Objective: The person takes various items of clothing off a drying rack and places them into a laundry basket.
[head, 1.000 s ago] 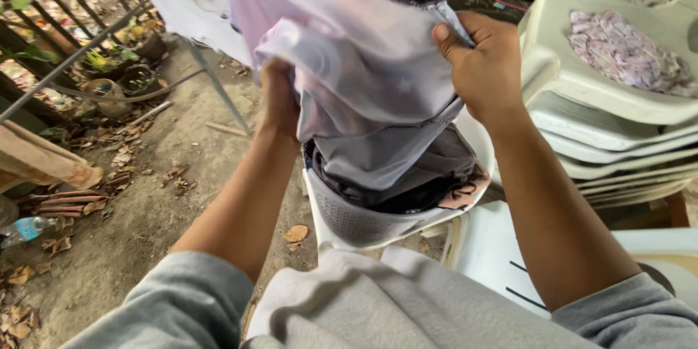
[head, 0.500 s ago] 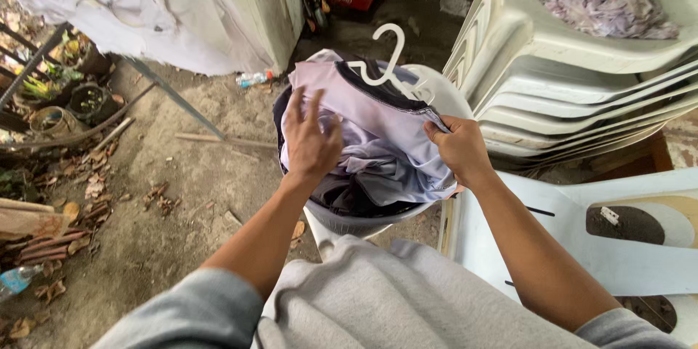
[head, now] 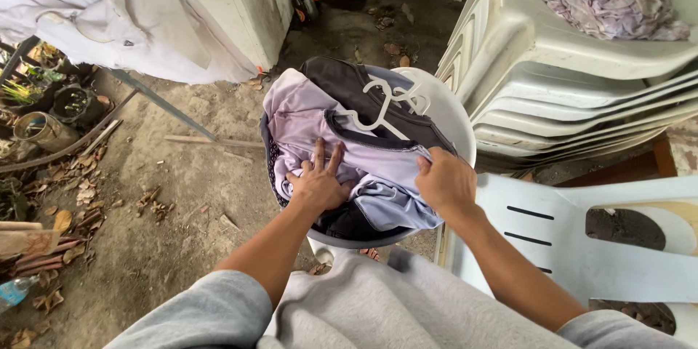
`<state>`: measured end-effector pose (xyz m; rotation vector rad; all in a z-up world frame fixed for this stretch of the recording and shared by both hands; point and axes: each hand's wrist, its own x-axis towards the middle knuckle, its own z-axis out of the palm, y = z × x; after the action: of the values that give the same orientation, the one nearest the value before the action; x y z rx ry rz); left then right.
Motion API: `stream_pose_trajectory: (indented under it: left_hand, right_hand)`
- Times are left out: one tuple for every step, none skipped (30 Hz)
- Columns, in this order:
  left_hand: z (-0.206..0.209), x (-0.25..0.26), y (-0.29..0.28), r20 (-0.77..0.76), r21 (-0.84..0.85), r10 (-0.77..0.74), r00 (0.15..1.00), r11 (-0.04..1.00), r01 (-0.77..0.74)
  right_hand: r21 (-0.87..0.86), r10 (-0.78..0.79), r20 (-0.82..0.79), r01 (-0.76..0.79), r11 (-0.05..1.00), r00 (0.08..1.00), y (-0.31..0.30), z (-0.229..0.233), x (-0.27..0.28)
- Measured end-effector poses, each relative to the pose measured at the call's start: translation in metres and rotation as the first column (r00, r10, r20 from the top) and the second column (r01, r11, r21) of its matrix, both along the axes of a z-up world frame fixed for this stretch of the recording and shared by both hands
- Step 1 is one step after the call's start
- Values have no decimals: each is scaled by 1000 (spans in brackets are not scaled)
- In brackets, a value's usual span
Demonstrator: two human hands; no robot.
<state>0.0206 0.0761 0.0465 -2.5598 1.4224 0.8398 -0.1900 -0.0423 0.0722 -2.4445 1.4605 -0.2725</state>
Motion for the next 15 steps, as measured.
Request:
stream_pose_trajectory:
  left_hand:
    - [-1,1,-6,-12,30,5,1000,1000,-4]
    - [-3,2,-9,-23,64,9,1000,998,-8]
    - [-5,2,-7,-35,90,20,999,996,-17]
    - [-6,3,-11,-44,107,26,999,994,-21]
    - [-6,3,-16,-53,123,31,998,992,-25]
    - [-7,3,-20,-55,136,32,998,990,-24]
    - [-8,4,-24,-56,149,33,998,989,-24]
    - [-7,5,-26,-57,163,39,998,986,-29]
    - [-6,6,-26,-57,149,43,997,988,-34]
    - [-4,7,-26,-57,132,53,997,990,-45]
    - [-2,7,-25,-57,116,64,996,992,-57]
    - [1,8,-22,-55,69,74,996,995,-70]
    - [4,8,-17,-53,23,84,995,996,-83]
    - [6,7,-9,-51,-17,98,994,995,-99]
    - [9,4,0,-60,-102,134,989,985,-140]
  right_hand:
    - [-52,34,-45,-37,998,998,2,1,1]
    - [-98,66,-91,-75,992,994,5,0,1]
    - [-143,96,-138,-116,983,986,7,-1,0]
    - [-100,118,-173,-136,986,978,3,-1,1]
    - [-57,140,-208,-155,986,968,-1,-2,4]
    - [-11,172,-243,-180,984,955,-4,-2,6]
    - [22,159,-266,-159,987,951,-7,-3,8]
    - [55,153,-290,-143,988,945,-10,-3,12]
    - [86,146,-313,-125,988,938,-11,-2,15]
    - [56,151,-273,-141,988,950,-13,-1,17]
    - [25,156,-231,-155,988,960,-13,0,19]
    - [-10,170,-187,-175,985,968,-15,2,24]
    - [-72,224,-129,-234,970,966,-16,5,29]
    - [-129,284,-73,-291,948,956,-13,7,35]
    - [-187,344,-18,-342,921,939,-9,9,40]
